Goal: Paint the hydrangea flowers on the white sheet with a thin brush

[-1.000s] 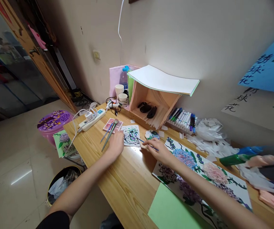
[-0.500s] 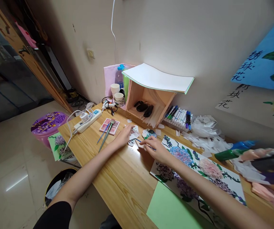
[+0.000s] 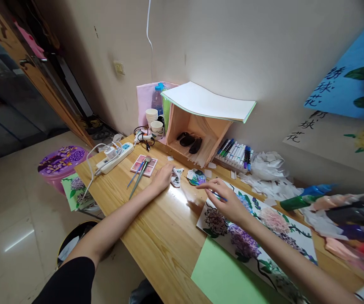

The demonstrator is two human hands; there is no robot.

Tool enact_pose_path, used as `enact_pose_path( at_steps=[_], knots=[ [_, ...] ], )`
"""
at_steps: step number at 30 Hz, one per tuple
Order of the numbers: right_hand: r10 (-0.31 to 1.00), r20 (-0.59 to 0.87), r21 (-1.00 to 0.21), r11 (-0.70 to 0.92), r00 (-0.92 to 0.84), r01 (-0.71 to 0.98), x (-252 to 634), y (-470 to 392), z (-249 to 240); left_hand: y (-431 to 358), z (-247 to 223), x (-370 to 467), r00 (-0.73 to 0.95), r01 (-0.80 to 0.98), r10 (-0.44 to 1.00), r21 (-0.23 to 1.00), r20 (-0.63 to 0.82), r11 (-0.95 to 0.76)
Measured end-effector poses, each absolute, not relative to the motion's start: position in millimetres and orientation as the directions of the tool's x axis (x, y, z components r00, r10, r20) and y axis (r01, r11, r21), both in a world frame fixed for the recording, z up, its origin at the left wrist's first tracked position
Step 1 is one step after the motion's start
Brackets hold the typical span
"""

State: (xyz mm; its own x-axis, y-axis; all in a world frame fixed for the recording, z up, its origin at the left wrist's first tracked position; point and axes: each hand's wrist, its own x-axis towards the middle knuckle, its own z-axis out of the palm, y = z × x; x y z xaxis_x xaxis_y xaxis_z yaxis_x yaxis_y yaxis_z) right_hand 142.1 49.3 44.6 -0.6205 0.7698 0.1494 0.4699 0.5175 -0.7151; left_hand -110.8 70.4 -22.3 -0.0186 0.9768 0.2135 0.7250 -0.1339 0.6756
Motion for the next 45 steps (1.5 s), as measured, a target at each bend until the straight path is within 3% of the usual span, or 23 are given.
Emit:
enact_pose_path(
  at_steps=[4, 10, 12, 14, 19, 25, 32, 41, 45],
  knots=[
    [0.818, 0.180, -0.798, 0.447, -0.547, 0.405, 159.0, 38.1, 60.7, 58.6, -0.1, -113.5, -0.064, 0.639, 0.973, 0.758, 0.221, -0.131],
    [0.755, 0.256, -0.911, 0.398, -0.603, 0.111, 131.4, 14.9, 73.1, -34.6, 41.0, -156.6, -0.340, 0.430, 0.909, 0.899, 0.241, -0.077],
    [0.714, 0.286, -0.932, 0.361, -0.639, -0.014, 104.7, 2.4, 69.0, -79.0, 44.6, -171.8, -0.552, 0.123, 0.821, 0.988, 0.145, -0.092],
    [0.652, 0.313, -0.940, 0.316, -0.691, -0.128, 73.4, -14.4, 62.9, -121.3, 42.2, -181.4, -0.664, -0.095, 0.747, 0.987, 0.035, -0.131],
    [0.451, 0.321, -0.929, 0.320, -0.833, -0.185, 0.0, -66.7, 52.3, -196.8, 23.3, -192.4, -0.749, -0.351, 0.657, 0.895, -0.091, -0.276],
    [0.307, 0.332, -0.878, 0.445, -0.892, -0.174, -64.9, -118.9, 36.0, -243.4, -2.8, -214.1, -0.827, -0.453, 0.528, 0.783, -0.192, -0.425],
    [0.063, 0.516, -0.710, 0.589, -0.854, -0.386, -132.8, -164.8, 9.6, -273.2, -23.5, -240.1, -0.876, -0.428, 0.439, 0.745, -0.201, -0.512],
    [0.138, 0.568, -0.729, 0.542, -0.811, -0.419, -166.8, -195.0, -25.2, -288.5, -35.6, -272.1, -0.904, -0.425, 0.291, 0.733, -0.313, -0.531],
    [0.019, 0.591, -0.657, 0.591, -0.806, -0.468, -163.4, -194.6, -34.2, -294.3, -43.7, -283.9, -0.921, -0.390, 0.214, 0.756, -0.326, -0.527]
  ],
)
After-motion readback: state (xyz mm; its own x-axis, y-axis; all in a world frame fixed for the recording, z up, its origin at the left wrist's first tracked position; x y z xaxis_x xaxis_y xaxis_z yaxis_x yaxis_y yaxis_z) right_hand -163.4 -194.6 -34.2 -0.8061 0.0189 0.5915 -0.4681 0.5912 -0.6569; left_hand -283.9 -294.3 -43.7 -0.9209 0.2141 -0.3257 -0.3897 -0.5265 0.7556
